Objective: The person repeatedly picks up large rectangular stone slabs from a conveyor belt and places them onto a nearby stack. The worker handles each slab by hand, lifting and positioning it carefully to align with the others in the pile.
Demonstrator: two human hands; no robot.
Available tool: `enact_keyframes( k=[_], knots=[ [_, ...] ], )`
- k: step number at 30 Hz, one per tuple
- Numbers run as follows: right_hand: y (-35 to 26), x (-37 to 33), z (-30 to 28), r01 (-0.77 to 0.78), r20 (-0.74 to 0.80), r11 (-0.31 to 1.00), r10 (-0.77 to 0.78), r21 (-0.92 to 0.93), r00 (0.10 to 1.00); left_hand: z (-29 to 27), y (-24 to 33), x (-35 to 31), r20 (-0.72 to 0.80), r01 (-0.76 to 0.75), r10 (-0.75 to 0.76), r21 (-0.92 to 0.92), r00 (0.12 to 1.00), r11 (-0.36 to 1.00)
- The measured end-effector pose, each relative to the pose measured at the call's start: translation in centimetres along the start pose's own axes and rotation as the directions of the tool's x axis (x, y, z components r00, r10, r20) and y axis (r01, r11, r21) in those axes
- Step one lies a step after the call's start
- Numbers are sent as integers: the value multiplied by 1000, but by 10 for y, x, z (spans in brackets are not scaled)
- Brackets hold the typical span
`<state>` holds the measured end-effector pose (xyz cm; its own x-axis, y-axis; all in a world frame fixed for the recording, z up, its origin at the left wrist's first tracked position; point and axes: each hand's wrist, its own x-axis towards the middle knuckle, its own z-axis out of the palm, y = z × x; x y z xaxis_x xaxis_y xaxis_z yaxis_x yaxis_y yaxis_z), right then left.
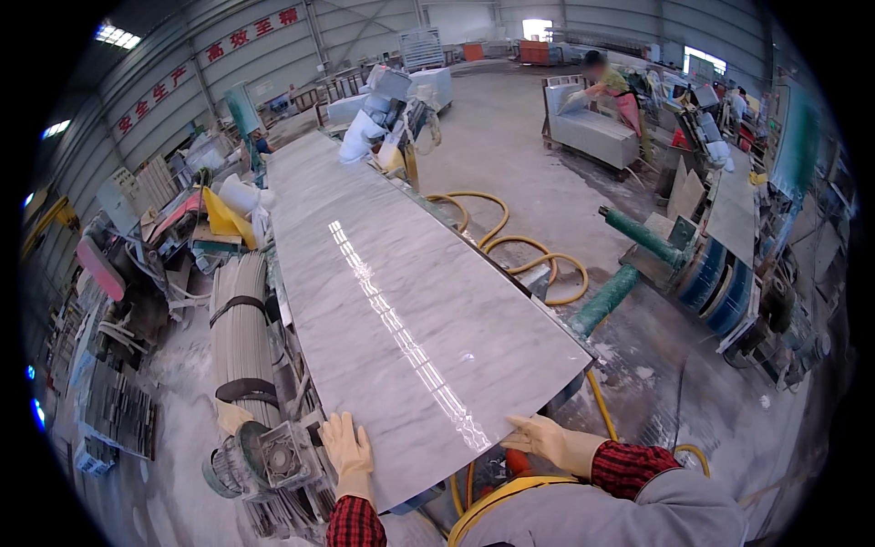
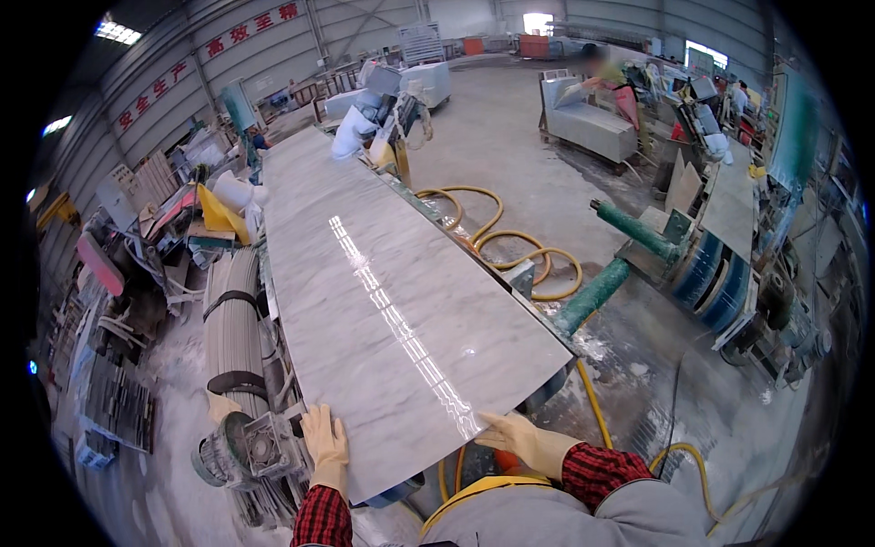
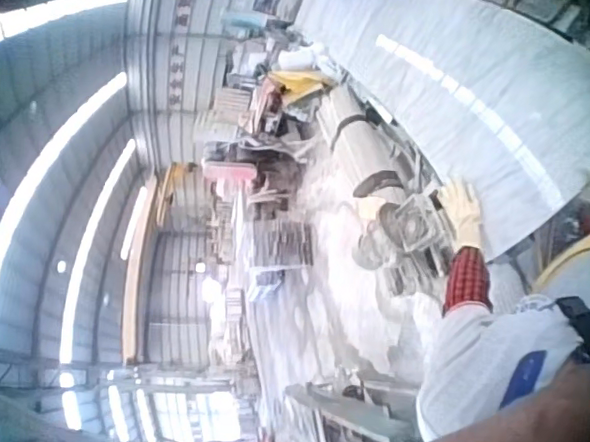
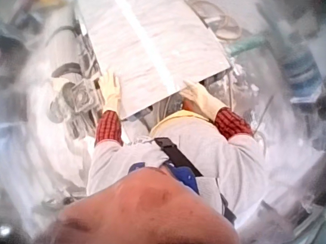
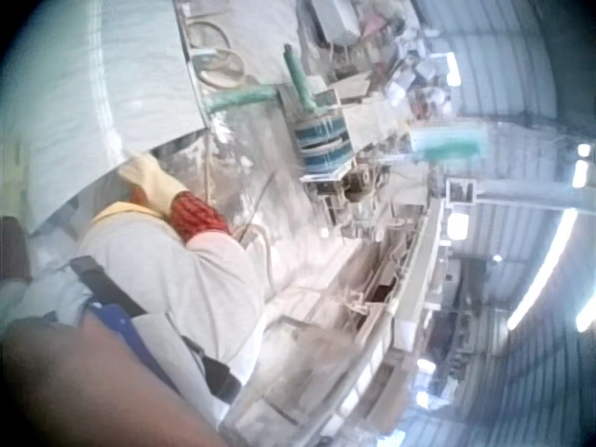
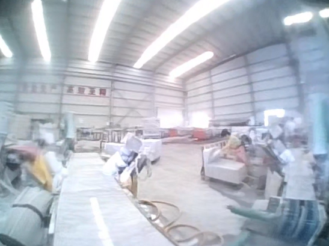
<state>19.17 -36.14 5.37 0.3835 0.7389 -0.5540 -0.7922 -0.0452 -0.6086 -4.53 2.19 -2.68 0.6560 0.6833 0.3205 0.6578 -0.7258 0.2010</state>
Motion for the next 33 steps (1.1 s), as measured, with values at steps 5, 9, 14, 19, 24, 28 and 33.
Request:
enact_keyframes(
  k=[5, 9, 14, 19, 24, 28, 33],
  knots=[
    [18, 24, -4, 57, 9, 998, -57, 22, 998, -10, 10, -24, 33, 12, -9, -84, 999, 996],
    [29, 29, -7, 98, -6, 994, -98, 53, 995, 3, -4, -40, -55, -21, 10, -211, 998, 977],
    [42, 40, -21, 98, -122, 986, -82, 133, 989, 1, -4, -52, -31, -71, 66, -239, 997, 968],
    [46, 22, -29, 25, -169, 991, -3, 129, 986, -20, 12, -76, 28, -81, 89, -204, 996, 976],
    [50, 16, -31, 26, -194, 995, -6, 99, 981, -32, 23, -73, 94, -77, 91, -147, 991, 986],
    [63, 26, -51, 17, -156, 999, -10, 39, 988, -31, 18, -30, 108, -82, 91, -88, 990, 993],
    [47, 18, -42, -80, -256, 989, 46, -125, 966, -19, 1, -2, 16, -119, 121, -71, 993, 990]
  ],
)
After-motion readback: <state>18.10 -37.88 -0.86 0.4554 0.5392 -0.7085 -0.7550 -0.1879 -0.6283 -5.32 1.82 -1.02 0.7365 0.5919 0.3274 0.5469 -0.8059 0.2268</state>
